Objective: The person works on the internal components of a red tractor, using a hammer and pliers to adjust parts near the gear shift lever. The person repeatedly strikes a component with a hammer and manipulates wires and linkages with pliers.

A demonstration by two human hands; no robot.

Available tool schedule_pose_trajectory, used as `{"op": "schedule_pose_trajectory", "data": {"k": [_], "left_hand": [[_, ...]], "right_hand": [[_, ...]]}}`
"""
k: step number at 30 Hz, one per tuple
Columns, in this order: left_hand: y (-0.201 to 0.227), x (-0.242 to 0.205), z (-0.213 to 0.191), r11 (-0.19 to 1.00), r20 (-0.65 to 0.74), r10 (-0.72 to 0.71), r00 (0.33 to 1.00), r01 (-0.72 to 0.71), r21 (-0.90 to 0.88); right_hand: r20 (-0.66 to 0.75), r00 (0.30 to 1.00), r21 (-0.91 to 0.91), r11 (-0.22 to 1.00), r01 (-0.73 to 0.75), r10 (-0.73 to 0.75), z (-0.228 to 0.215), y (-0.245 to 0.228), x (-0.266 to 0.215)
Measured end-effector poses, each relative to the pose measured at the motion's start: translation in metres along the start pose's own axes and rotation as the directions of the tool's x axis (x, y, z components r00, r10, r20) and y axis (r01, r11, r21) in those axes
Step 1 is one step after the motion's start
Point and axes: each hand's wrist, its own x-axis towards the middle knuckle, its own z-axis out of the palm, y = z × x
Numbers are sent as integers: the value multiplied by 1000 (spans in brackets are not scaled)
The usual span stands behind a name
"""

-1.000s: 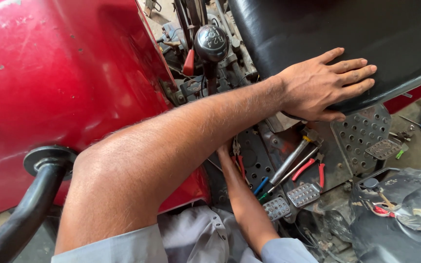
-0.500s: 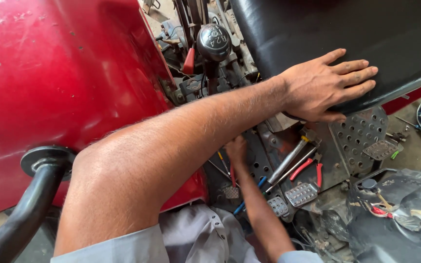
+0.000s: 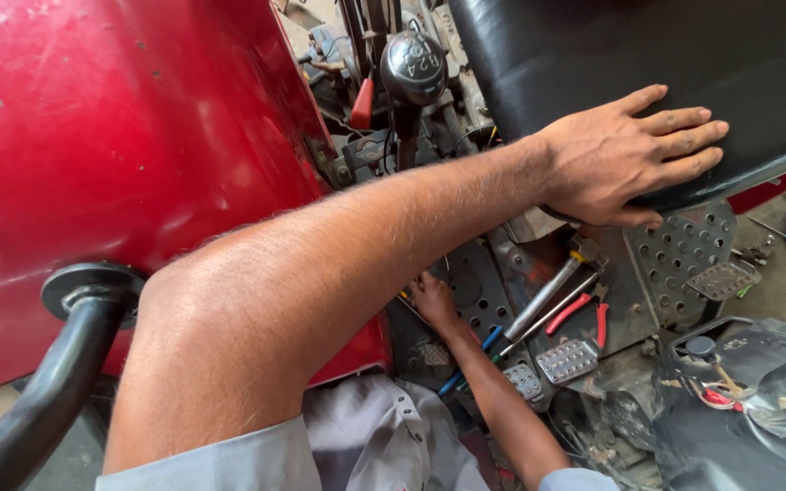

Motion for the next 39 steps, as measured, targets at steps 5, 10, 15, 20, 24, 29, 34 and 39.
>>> {"op": "schedule_pose_trajectory", "data": {"k": [5, 10, 15, 20, 24, 29, 34, 39], "left_hand": [[2, 2, 3, 1000, 8, -13, 1000, 13, 3], [1, 2, 2, 1000, 14, -19, 1000, 19, -2], [0, 3, 3, 1000, 22, -16, 1000, 17, -6], [0, 3, 4, 1000, 5, -2, 1000, 2, -10], [3, 3, 2, 998, 15, 42, 999, -42, 48], [8, 3, 7, 994, -31, 64, 997, -61, 87], [9, 4, 10, 995, -62, 65, 996, -60, 85], [8, 4, 10, 996, -53, 61, 997, -57, 72]], "right_hand": [[22, 993, 118, 986, -114, 112, -35, -9, 6], [-249, 969, -143, 989, -26, -10, -46, 11, 39], [-302, 953, -41, 999, 12, -24, -61, -20, 46], [-307, 947, -125, 990, 64, -100, -66, -30, 50], [-275, 950, -153, 982, 107, -146, -63, -18, 56], [-316, 902, -261, 941, 214, -293, -52, -7, 62], [-315, 899, -261, 938, 227, -305, -55, -8, 61], [-399, 877, -201, 959, 200, -267, -40, 6, 67]]}}
